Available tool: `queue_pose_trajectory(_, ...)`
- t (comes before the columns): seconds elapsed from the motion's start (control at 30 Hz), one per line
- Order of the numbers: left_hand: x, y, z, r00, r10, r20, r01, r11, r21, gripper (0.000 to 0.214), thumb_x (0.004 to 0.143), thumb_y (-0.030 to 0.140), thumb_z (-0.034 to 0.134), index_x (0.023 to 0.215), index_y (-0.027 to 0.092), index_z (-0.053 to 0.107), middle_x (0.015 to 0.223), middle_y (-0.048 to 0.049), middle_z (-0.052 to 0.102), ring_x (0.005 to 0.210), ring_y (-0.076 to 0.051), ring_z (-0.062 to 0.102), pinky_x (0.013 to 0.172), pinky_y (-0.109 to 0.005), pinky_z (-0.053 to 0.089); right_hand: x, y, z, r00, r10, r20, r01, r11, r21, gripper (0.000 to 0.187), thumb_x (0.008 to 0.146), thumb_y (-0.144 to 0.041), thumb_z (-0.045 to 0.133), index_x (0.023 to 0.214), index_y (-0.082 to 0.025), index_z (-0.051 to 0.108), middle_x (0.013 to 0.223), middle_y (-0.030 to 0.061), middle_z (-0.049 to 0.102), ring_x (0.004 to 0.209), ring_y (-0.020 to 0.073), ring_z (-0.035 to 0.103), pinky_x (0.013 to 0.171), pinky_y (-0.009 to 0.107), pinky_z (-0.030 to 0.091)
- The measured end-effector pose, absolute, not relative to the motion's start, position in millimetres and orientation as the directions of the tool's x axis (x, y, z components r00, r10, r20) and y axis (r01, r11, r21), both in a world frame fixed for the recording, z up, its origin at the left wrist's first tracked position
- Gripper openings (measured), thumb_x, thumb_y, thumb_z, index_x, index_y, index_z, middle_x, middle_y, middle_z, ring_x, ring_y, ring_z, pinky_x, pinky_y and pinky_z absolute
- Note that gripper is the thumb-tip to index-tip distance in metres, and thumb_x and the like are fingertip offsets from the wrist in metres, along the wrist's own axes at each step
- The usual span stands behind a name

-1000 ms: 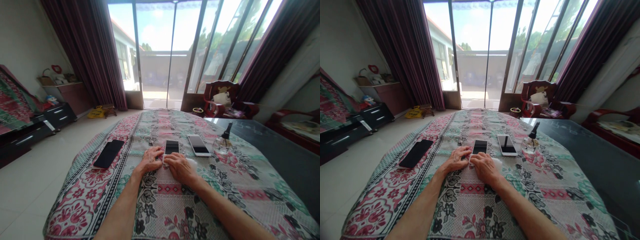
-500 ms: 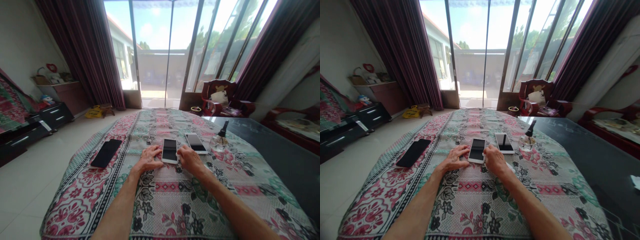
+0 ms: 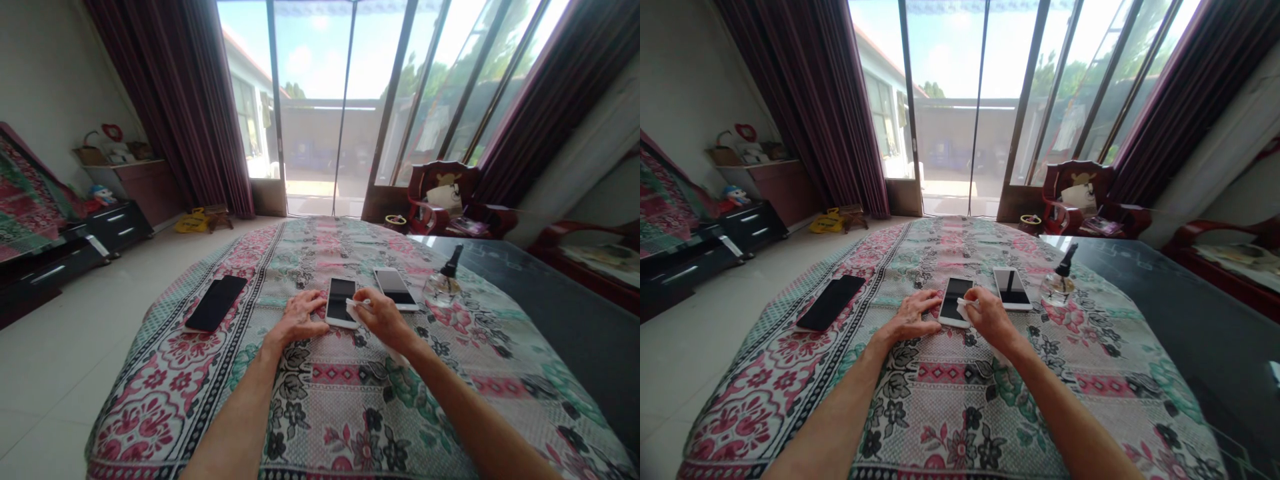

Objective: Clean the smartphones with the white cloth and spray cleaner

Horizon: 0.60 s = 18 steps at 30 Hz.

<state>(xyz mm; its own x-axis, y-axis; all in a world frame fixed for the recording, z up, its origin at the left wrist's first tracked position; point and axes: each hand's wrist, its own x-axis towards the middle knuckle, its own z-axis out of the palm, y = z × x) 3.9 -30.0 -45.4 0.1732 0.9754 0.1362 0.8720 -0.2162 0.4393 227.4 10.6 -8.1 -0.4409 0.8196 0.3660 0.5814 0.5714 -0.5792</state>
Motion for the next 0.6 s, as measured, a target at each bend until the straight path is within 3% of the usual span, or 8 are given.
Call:
queue_pose_trajectory(0.2, 5, -30, -46, 0.173, 0.974, 0.148, 0.864, -0.222, 0.451, 0.056, 0.07, 0.04, 0.069, 0.124, 0.028, 0.059, 0.143, -0.004, 0.045, 0.133, -0.026, 0.037, 0.111, -0.042, 0.028, 224, 11, -18, -0.488, 0.814, 0.317, 0.552, 0.568, -0.61, 0.014, 0.081, -0.02, 0.051, 0.082, -0.019, 0.065, 0.081, 0.0032, 0.067, 0.074, 0.0154, 0.06, 0.07, 0.025, 0.044)
queue_pose_trajectory(0.33, 6, -30, -48, 0.155, 0.975, 0.159, 0.862, -0.212, 0.459, 0.056, 0.07, 0.04, 0.07, 0.123, 0.027, 0.059, 0.141, -0.0034, 0.047, 0.131, -0.027, 0.039, 0.11, -0.041, 0.03, 224, 13, -25, -0.522, 0.774, 0.359, 0.622, 0.633, -0.461, 0.015, 0.084, -0.018, 0.05, 0.082, -0.018, 0.066, 0.087, 0.0054, 0.063, 0.081, 0.0161, 0.058, 0.077, 0.026, 0.043)
queue_pose_trajectory(0.6, 6, -31, -49, 0.162, 0.971, 0.176, 0.853, -0.228, 0.47, 0.061, 0.071, 0.038, 0.07, 0.129, 0.031, 0.054, 0.141, -0.0023, 0.047, 0.131, -0.026, 0.039, 0.109, -0.041, 0.03, 220, 7, -18, -0.502, 0.822, 0.269, 0.791, 0.562, -0.241, 0.018, 0.092, -0.02, 0.046, 0.091, -0.017, 0.063, 0.09, 0.0062, 0.06, 0.08, 0.0164, 0.056, 0.072, 0.025, 0.04)
